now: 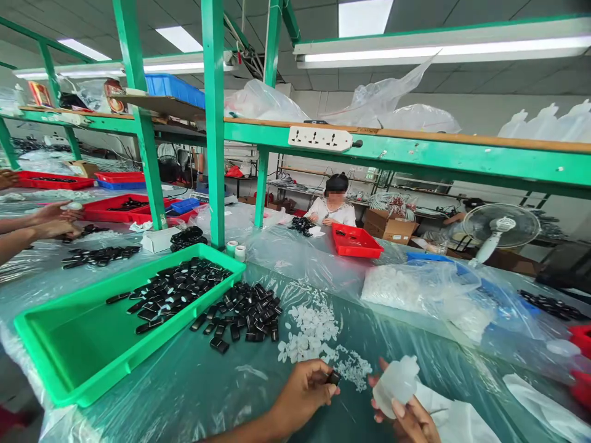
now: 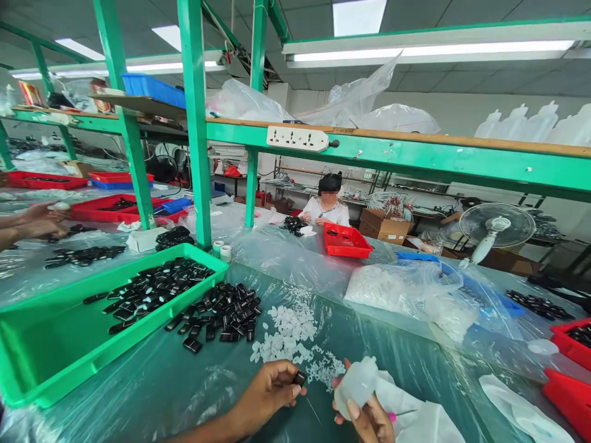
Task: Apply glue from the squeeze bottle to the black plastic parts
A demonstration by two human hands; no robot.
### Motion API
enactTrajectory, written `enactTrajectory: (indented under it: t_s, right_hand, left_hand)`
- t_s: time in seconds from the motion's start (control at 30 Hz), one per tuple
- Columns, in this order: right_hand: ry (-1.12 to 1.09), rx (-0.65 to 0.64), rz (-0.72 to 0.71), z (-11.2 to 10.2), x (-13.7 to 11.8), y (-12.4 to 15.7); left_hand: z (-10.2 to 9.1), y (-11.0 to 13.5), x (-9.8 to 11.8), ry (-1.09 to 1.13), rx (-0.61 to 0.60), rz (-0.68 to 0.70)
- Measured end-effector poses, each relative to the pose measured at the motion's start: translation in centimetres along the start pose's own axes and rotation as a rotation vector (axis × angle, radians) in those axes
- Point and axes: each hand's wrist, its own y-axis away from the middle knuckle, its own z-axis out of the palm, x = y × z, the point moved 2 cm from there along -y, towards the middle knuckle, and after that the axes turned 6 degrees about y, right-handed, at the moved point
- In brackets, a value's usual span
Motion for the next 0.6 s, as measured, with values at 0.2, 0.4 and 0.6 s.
enactTrajectory:
  t_s: [0.2, 0.4, 0.6]
  right_hand:
    - [-0.260, -0.138, 0.097, 1.5, -1.2, 0.6]
    - [-0.497, -0.133, 0.228, 1.2, -0.7, 0.5]
    - [-0.555, -0.023, 0.334, 1.2, 0.2, 0.5]
  left_hand:
    - [0.1, 0.6, 0.6, -0.026, -0.064, -0.041]
    - [0.1, 0.9, 1.6, -0.239, -0.033, -0.009]
    - [0.5, 0.8, 2.4, -0.335, -0.033, -0.014]
